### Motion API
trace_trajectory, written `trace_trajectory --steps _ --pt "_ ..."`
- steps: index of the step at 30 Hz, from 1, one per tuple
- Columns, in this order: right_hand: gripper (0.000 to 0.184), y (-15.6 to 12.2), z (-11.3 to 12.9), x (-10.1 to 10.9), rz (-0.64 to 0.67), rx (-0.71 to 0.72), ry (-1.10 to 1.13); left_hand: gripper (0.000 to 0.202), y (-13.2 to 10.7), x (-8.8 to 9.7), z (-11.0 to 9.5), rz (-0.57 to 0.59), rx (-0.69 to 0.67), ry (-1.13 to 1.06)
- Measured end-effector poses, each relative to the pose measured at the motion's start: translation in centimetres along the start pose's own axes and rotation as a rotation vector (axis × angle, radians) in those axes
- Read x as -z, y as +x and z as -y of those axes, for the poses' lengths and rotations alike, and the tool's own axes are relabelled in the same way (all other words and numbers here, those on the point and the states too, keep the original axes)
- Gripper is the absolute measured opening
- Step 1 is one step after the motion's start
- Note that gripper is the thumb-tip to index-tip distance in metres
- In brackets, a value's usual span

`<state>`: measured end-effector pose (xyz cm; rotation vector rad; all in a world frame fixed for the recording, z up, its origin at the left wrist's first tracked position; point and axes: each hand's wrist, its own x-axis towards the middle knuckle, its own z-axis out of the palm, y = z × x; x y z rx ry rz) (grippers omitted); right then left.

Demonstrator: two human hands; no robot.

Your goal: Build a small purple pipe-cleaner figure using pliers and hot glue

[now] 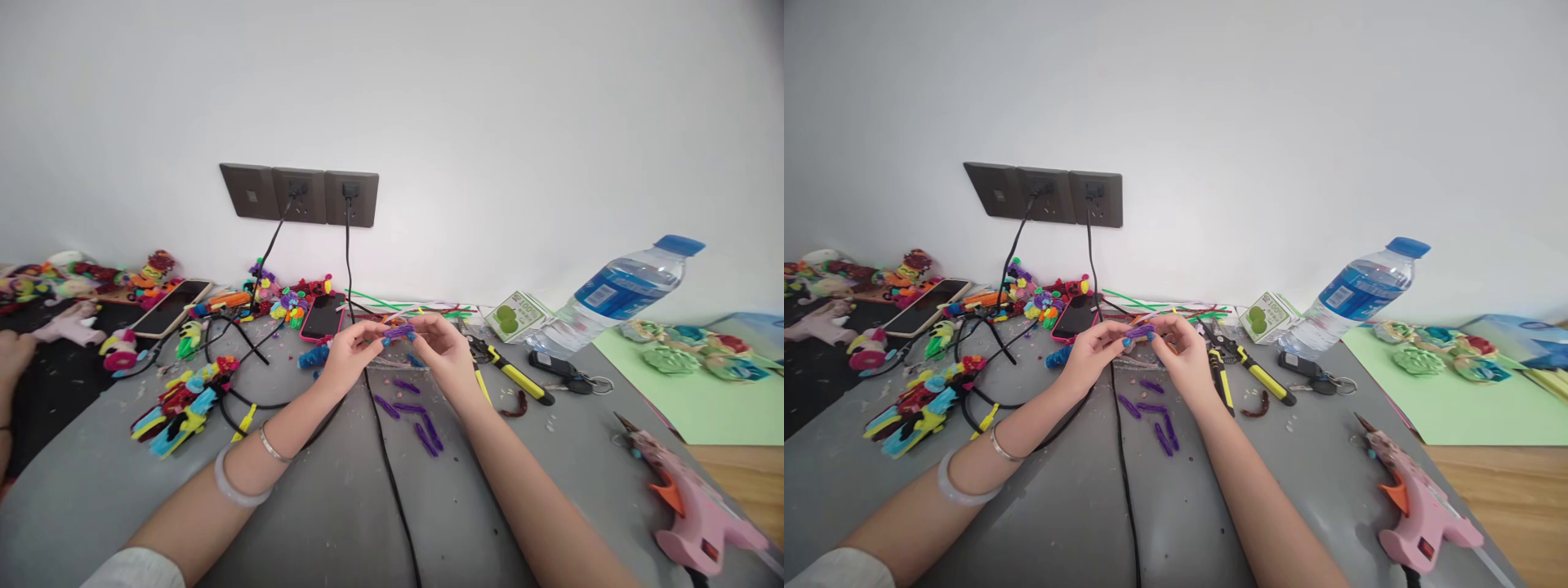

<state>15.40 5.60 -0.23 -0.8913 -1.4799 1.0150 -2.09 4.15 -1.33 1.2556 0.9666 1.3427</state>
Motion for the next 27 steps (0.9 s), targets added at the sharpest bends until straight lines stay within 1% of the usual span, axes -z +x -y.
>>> trace_trajectory --steps 6,14,18,27 --pt "0.014 0.07 -0.15 0.08 -0.006 0.026 0.005 0.024 -0.07 -0.12 -0.3 0.02 0.011 0.009" --pt "0.02 0.09 0.01 0.24 -0.011 -0.028 0.014 0.023 -0.02 -0.03 -0.21 0.026 0.022 0.016" --pt "0.019 0.06 0.25 0.45 -0.024 -0.043 -0.019 0.021 0.02 -0.04 -0.1 0.032 0.024 0.017" --pt "0.02 0.21 0.15 0.47 -0.023 -0.019 -0.036 0.023 0.02 -0.1 -0.16 0.038 0.02 0.014"
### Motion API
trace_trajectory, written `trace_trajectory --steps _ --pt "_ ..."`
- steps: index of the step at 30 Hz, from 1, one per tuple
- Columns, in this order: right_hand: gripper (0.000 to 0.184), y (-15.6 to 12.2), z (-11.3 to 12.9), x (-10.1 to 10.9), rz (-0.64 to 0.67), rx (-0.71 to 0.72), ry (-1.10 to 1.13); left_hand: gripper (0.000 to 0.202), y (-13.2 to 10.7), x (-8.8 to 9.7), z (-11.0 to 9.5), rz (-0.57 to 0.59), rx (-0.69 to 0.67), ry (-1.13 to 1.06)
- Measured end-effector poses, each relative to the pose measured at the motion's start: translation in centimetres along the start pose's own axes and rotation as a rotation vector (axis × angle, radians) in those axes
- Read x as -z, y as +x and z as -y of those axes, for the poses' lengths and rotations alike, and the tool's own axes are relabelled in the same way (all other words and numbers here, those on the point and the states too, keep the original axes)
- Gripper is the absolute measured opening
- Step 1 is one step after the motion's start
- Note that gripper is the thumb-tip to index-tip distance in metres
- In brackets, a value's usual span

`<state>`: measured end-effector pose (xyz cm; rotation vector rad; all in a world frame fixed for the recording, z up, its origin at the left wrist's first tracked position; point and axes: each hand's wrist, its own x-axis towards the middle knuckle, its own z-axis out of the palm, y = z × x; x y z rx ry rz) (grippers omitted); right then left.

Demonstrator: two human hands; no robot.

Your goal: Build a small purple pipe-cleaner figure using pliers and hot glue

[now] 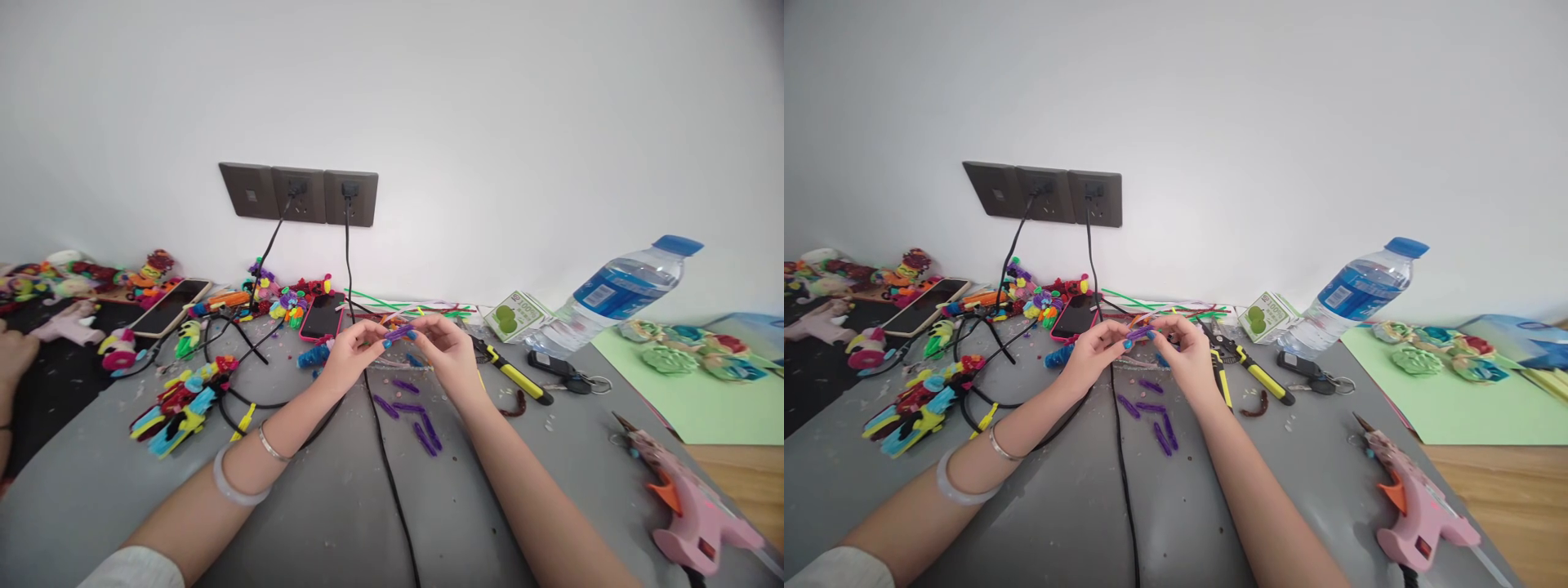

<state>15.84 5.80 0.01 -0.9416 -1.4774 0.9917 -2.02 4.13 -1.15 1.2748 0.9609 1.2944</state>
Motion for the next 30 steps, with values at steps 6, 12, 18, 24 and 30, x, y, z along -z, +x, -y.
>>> trace_trajectory --steps 6,12,18,24,30 --pt "0.018 0.03 -0.29 -0.15 0.002 0.026 0.004 0.026 -0.23 -0.19 -0.47 -0.007 -0.004 -0.003" --pt "0.019 -0.08 -0.17 -0.2 0.015 0.043 0.0 0.025 -0.17 -0.14 -0.45 -0.005 -0.03 -0.011" --pt "0.013 0.0 -0.3 -0.27 0.01 0.081 -0.032 0.023 -0.16 -0.06 -0.21 -0.017 -0.036 -0.031" --pt "0.013 -0.01 -0.12 -0.2 -0.007 0.042 -0.042 0.027 -0.24 -0.06 -0.27 -0.018 -0.045 -0.051" --pt "0.015 -0.07 -0.11 -0.17 -0.003 0.017 -0.047 0.028 -0.26 -0.06 -0.55 -0.015 -0.104 -0.023"
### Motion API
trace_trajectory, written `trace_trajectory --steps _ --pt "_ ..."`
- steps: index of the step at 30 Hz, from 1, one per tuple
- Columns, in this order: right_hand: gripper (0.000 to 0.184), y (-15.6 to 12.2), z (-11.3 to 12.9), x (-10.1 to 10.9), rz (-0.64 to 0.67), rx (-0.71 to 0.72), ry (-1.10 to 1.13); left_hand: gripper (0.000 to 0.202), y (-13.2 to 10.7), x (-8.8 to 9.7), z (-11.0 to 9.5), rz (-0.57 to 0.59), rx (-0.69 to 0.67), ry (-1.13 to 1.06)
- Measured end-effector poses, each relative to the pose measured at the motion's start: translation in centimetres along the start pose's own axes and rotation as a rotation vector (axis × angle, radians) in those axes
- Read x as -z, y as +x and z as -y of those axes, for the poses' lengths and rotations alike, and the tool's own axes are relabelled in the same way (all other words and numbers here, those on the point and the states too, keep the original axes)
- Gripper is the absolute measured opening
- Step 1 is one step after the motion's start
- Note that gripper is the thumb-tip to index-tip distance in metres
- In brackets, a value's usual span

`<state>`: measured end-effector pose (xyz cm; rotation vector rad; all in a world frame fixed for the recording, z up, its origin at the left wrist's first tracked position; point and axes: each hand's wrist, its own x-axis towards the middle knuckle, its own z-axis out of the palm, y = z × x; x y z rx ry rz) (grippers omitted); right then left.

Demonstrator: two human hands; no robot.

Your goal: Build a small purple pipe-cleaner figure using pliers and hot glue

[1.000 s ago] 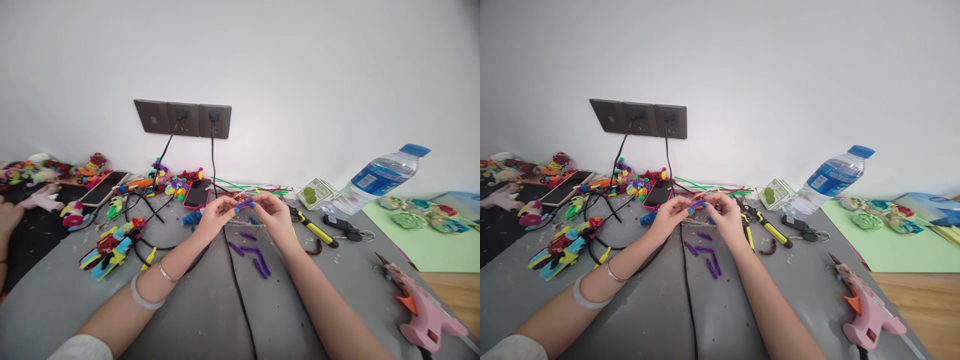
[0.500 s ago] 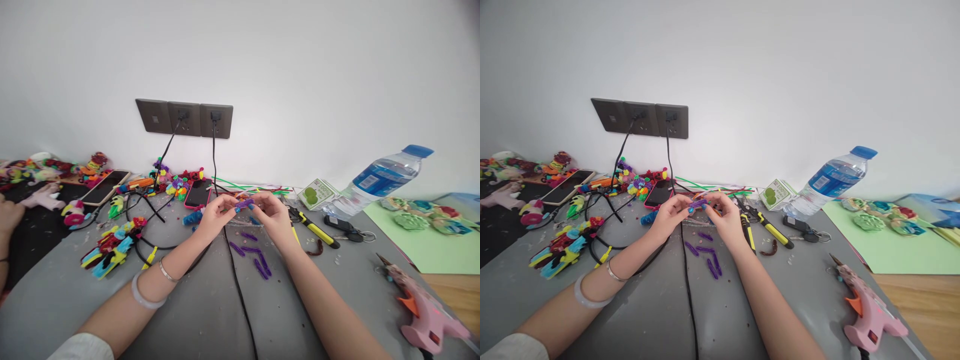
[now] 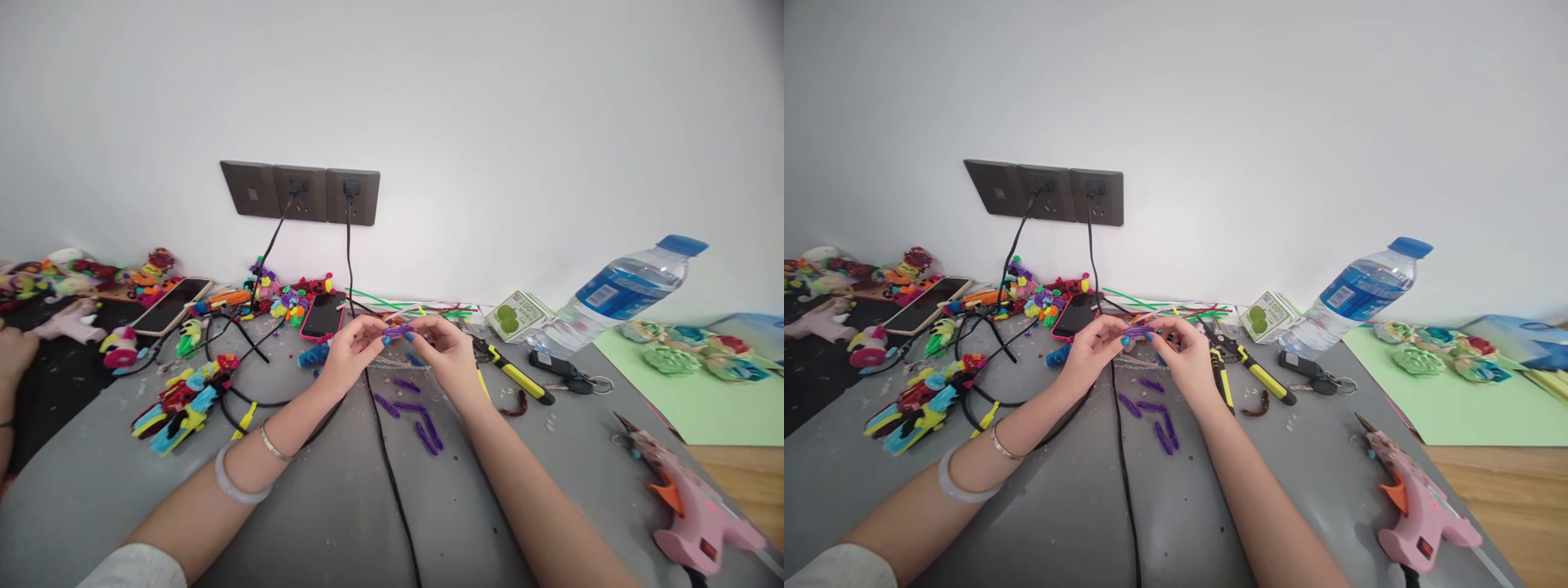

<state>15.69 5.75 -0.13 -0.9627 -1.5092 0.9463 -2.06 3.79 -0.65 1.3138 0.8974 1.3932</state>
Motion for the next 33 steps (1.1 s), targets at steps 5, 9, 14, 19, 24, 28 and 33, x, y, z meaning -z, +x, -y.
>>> trace_trajectory --steps 5,9,14,19,24,28,33 --pt "0.015 -0.02 -0.05 0.04 0.001 0.001 -0.02 0.024 0.03 0.11 0.2 0.006 -0.027 0.029" --pt "0.016 -0.06 -0.06 0.06 -0.002 0.002 -0.026 0.02 0.05 0.25 0.62 0.017 -0.067 0.043" --pt "0.016 -0.09 -0.03 0.04 -0.002 0.007 -0.046 0.016 0.03 0.3 0.85 0.0 -0.088 0.071" --pt "0.014 -0.07 -0.02 -0.05 0.004 0.018 -0.059 0.015 0.04 0.27 0.84 -0.04 -0.099 0.106" --pt "0.011 0.0 -0.05 -0.09 -0.01 0.054 -0.087 0.016 0.01 0.26 0.76 -0.033 -0.088 0.092" --pt "0.009 0.04 0.0 -0.13 -0.014 0.072 -0.085 0.017 0.03 0.27 0.79 -0.032 -0.09 0.09" --pt "0.009 0.05 0.18 -0.12 0.01 0.08 -0.1 0.014 0.07 0.36 0.95 -0.033 -0.1 0.116"
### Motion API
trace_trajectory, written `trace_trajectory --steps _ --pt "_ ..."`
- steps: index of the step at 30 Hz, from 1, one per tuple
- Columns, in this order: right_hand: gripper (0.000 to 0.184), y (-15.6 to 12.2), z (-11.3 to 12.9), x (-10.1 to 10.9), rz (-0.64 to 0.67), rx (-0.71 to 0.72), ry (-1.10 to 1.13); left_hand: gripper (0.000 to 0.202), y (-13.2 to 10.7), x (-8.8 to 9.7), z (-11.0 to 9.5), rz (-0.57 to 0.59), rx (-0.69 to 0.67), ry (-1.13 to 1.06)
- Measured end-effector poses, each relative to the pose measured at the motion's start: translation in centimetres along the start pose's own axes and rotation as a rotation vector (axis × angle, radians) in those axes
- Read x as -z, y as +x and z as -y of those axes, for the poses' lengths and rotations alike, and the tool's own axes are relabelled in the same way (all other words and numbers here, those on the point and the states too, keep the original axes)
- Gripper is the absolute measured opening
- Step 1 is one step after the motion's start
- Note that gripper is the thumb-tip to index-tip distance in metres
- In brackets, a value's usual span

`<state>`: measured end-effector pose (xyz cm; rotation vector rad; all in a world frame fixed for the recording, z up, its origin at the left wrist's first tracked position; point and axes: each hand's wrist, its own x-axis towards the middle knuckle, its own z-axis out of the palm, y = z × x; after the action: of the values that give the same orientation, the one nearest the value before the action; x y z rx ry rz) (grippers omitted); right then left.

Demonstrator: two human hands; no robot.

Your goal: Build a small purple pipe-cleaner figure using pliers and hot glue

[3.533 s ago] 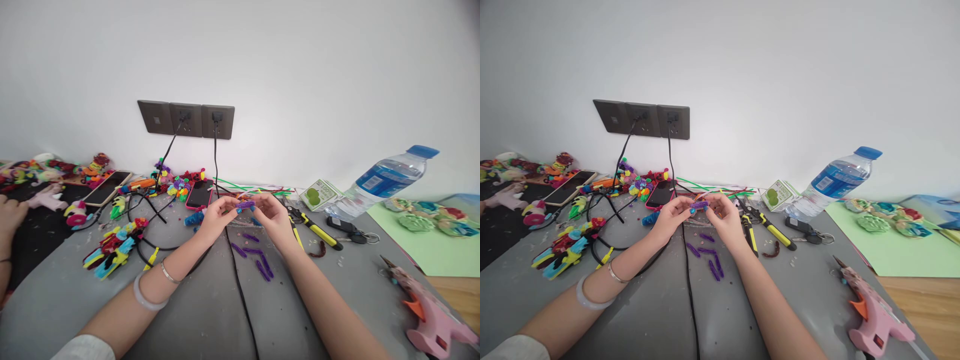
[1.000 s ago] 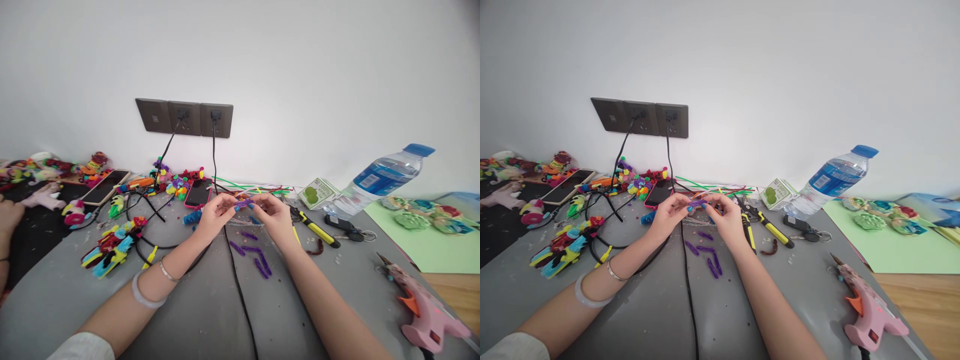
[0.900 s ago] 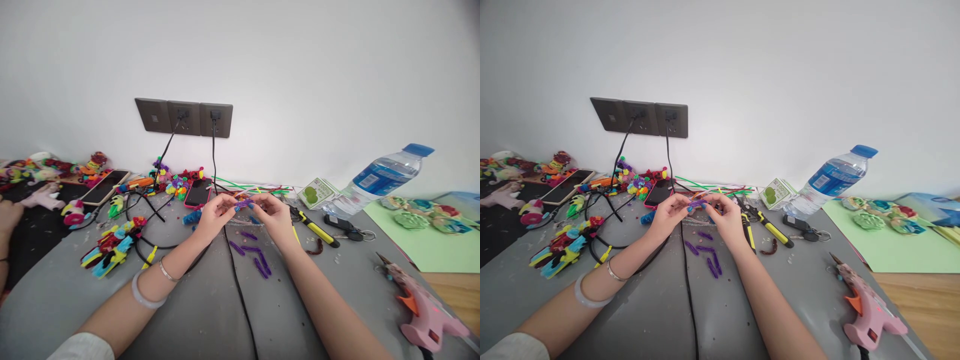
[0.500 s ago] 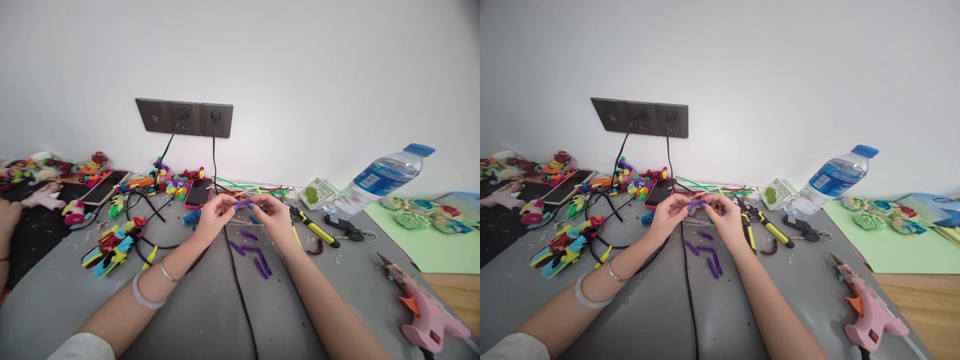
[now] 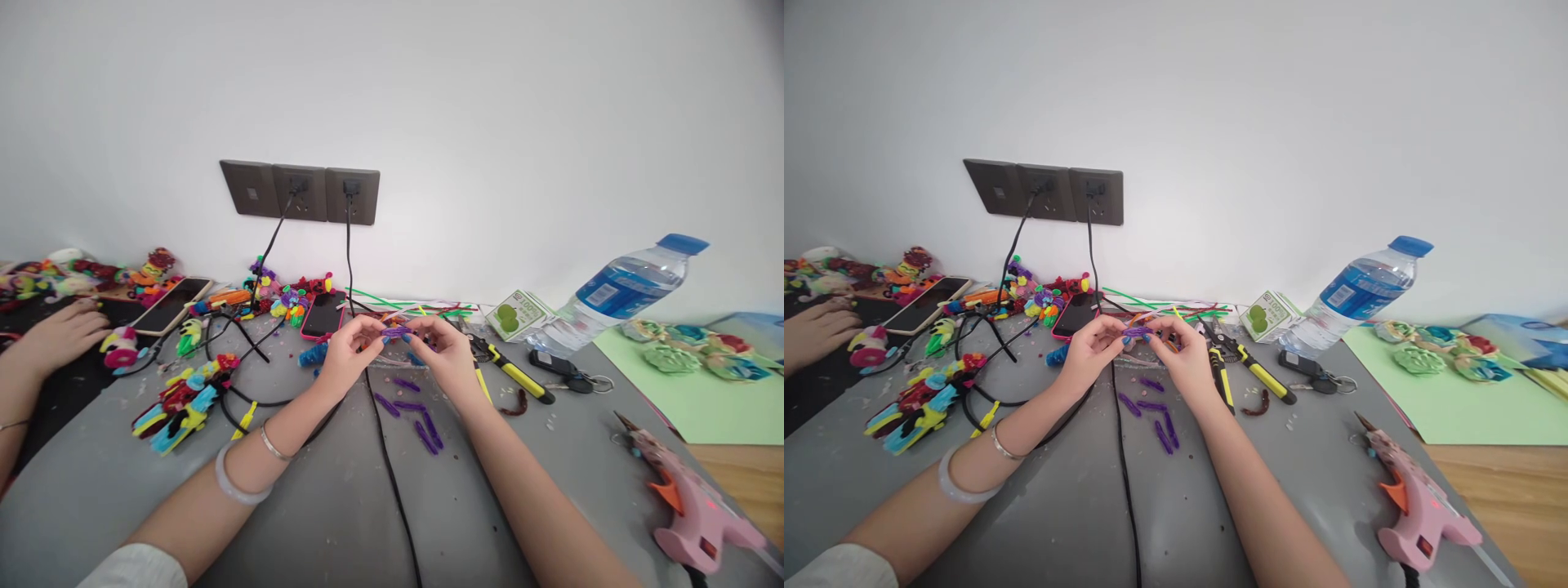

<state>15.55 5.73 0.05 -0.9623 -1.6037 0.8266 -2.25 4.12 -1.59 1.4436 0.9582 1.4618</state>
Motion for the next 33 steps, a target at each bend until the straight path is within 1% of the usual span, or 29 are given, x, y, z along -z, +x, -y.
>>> trace_trajectory --steps 5,11,22,29,33 --pt "0.009 -0.04 -0.04 0.05 0.004 -0.012 -0.026 0.012 0.05 0.05 0.11 -0.001 -0.011 0.01" --pt "0.009 -0.07 -0.18 0.09 0.0 -0.006 -0.035 0.016 0.08 0.07 0.23 -0.011 0.006 0.005" --pt "0.004 -0.37 0.34 0.04 -0.011 0.086 -0.101 0.015 0.04 0.0 -0.2 -0.011 0.021 0.002" --pt "0.004 -0.28 0.12 0.02 -0.002 0.064 -0.091 0.017 0.06 -0.03 -0.24 -0.002 0.03 0.017" --pt "0.01 -0.3 -0.03 -0.15 0.006 0.059 -0.037 0.017 0.15 0.02 -0.23 -0.019 0.036 0.005"
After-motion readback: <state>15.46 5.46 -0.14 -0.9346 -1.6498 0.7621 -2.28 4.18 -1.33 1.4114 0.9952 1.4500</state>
